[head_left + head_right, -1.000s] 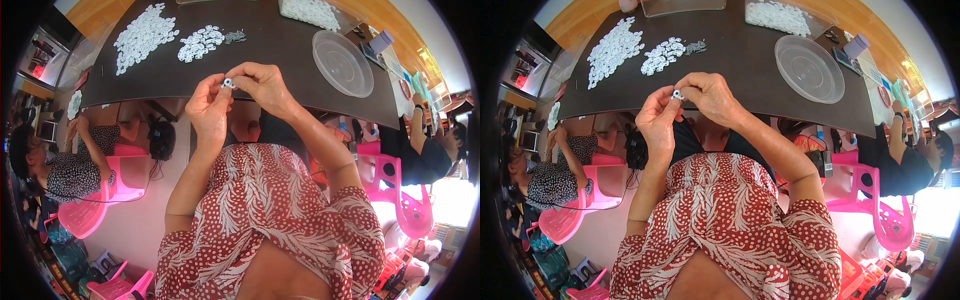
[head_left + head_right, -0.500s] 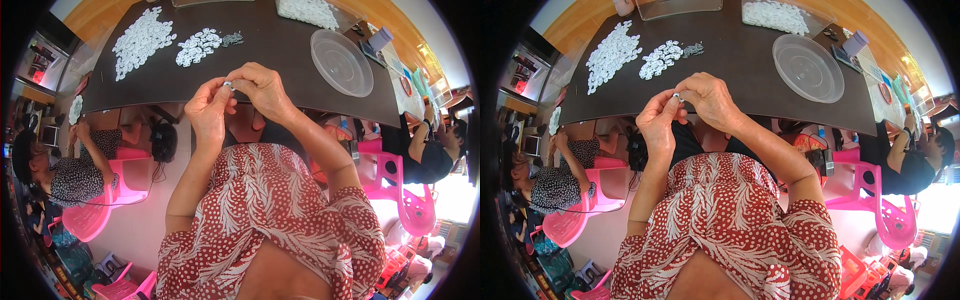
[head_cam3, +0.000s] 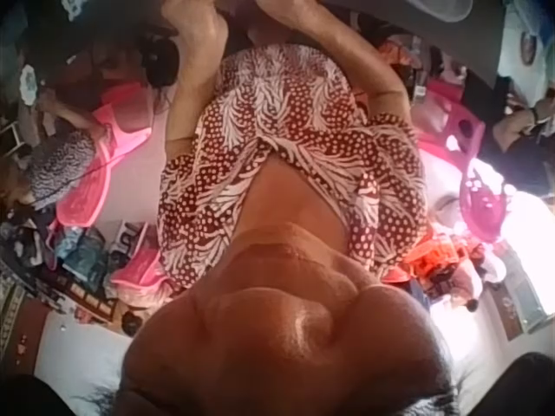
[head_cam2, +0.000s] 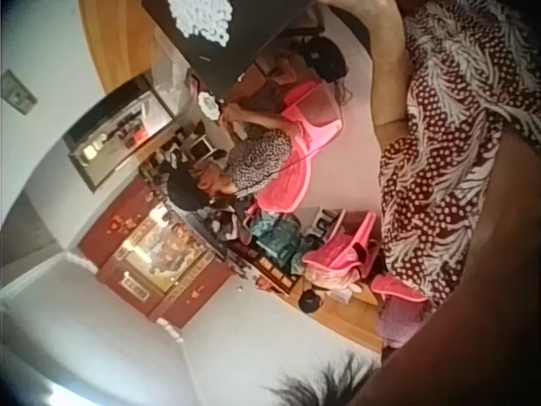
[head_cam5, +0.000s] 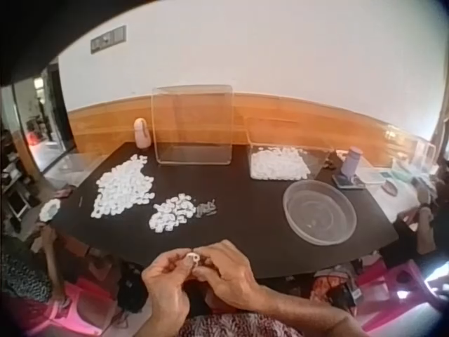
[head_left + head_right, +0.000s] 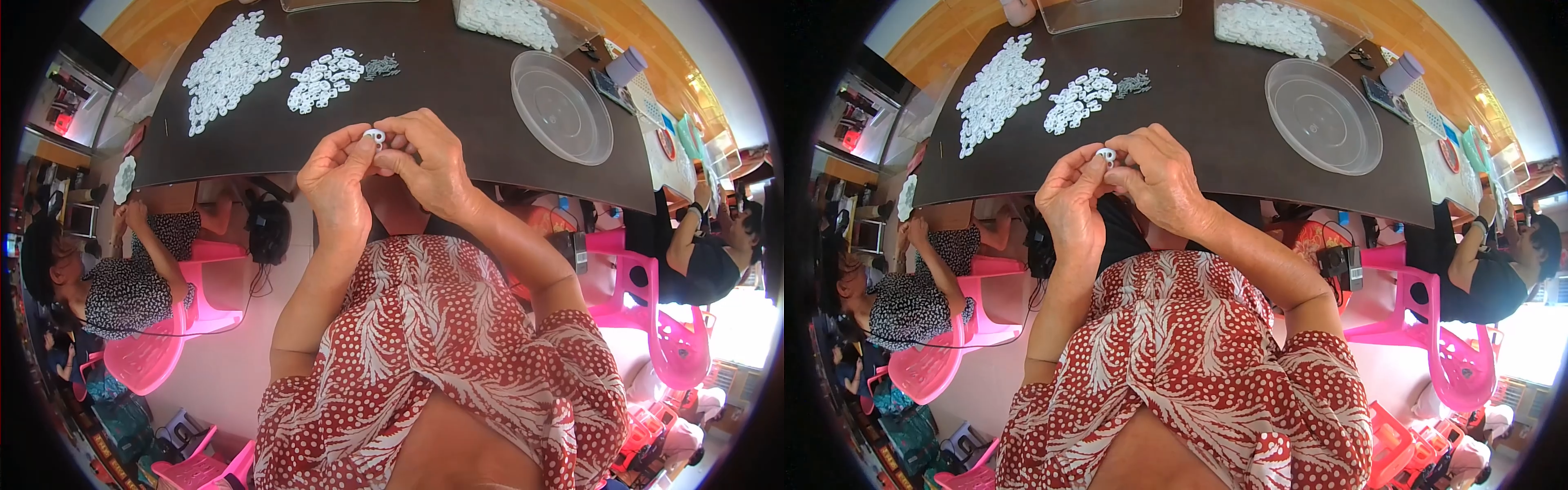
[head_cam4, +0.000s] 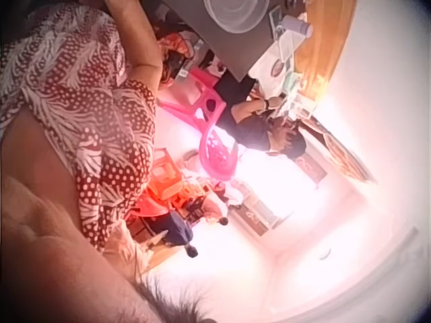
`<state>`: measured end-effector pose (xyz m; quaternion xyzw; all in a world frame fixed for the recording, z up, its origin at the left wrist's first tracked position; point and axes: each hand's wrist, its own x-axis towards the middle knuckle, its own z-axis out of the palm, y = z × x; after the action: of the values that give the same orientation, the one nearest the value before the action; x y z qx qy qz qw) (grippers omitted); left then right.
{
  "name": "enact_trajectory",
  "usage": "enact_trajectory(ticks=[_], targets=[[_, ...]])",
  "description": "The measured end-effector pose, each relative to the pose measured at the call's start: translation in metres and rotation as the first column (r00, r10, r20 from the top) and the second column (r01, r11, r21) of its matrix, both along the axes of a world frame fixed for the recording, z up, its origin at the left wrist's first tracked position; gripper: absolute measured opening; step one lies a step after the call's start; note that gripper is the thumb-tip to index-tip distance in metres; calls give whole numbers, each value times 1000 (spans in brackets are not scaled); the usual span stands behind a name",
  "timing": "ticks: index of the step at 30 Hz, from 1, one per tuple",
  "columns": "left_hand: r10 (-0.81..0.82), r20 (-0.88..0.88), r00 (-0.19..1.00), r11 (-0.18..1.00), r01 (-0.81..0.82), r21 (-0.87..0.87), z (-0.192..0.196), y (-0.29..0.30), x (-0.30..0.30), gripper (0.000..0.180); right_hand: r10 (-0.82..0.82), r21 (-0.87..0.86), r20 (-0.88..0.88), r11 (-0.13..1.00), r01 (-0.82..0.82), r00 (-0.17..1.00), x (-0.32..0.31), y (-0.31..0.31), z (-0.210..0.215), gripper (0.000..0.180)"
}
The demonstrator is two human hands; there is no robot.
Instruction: Inserting metal pins into small white plastic components at a workbench.
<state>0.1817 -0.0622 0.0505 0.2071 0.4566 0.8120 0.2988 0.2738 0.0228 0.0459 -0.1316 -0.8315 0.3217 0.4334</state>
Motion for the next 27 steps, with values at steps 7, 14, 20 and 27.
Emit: enact_trajectory(ticks=[7,14,20,27], targets=[[-84,-45,996,995,86,51,3,-5,-1,19,-14,95,-134,995,27,991,0,3,1,25],[15,-360,933,992,31,124,-6,-3,-2,22,-6,83,-178,996,22,984,-1,1,6,29],[111,-439,892,974,-10,224,-9,3,-3,20,22,75,-258,997,-3,966,-8,0,5,29],[64,-307,950,982,-5,190,-11,5,2,18,-20,50,-294,998,36,956,-14,2,2,29]])
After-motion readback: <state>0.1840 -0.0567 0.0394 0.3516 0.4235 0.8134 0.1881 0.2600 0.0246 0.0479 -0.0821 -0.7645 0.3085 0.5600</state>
